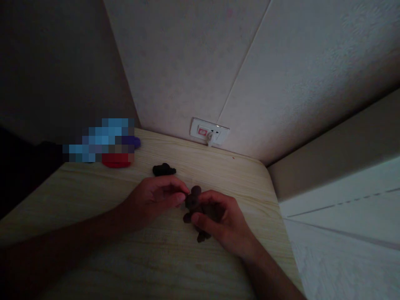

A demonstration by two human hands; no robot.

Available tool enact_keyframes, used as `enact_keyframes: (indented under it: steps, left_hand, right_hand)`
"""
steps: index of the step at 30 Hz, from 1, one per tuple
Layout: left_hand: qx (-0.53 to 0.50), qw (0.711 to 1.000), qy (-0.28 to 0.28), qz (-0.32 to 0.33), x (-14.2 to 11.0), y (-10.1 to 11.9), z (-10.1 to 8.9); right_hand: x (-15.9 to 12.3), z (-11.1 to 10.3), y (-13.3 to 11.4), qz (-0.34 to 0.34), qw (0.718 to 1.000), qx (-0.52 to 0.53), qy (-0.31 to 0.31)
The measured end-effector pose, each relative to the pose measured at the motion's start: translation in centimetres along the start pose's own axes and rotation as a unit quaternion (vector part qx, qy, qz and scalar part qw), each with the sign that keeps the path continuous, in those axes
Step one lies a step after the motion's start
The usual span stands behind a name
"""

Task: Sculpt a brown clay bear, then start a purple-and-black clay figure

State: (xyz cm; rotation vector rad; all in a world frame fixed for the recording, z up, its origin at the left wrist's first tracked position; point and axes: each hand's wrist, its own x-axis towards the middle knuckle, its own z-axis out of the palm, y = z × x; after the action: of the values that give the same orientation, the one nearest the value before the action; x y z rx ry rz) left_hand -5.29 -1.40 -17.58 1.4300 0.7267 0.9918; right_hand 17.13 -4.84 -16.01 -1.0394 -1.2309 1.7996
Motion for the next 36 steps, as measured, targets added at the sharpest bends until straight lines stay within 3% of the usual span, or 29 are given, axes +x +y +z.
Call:
enact_keyframes:
  steps: [7,15,26,36]
  left_hand:
    - [-0.015,1.0,0.0,-0.013,0.08,-0.08,0.04]
    - [0.024,0.999,0.003,0.029,-0.07,-0.36,-0.22]
    - [-0.015,1.0,0.01,-0.012,0.0,-0.1,-0.05]
    - [0.067,0.997,0.02,0.038,-0.03,0.13,-0.48]
  right_hand:
    - [0.01,0.01,-0.2,-0.005,1.0,0.0,0.002]
    - [0.13,0.16,-0.4,-0.015,1.0,0.002,0.011]
    - [0.08,0.06,-0.39,-0.009,1.0,-0.005,0.008]
    - [0.13,-0.23,-0.24,-0.007,1.0,0.012,0.004]
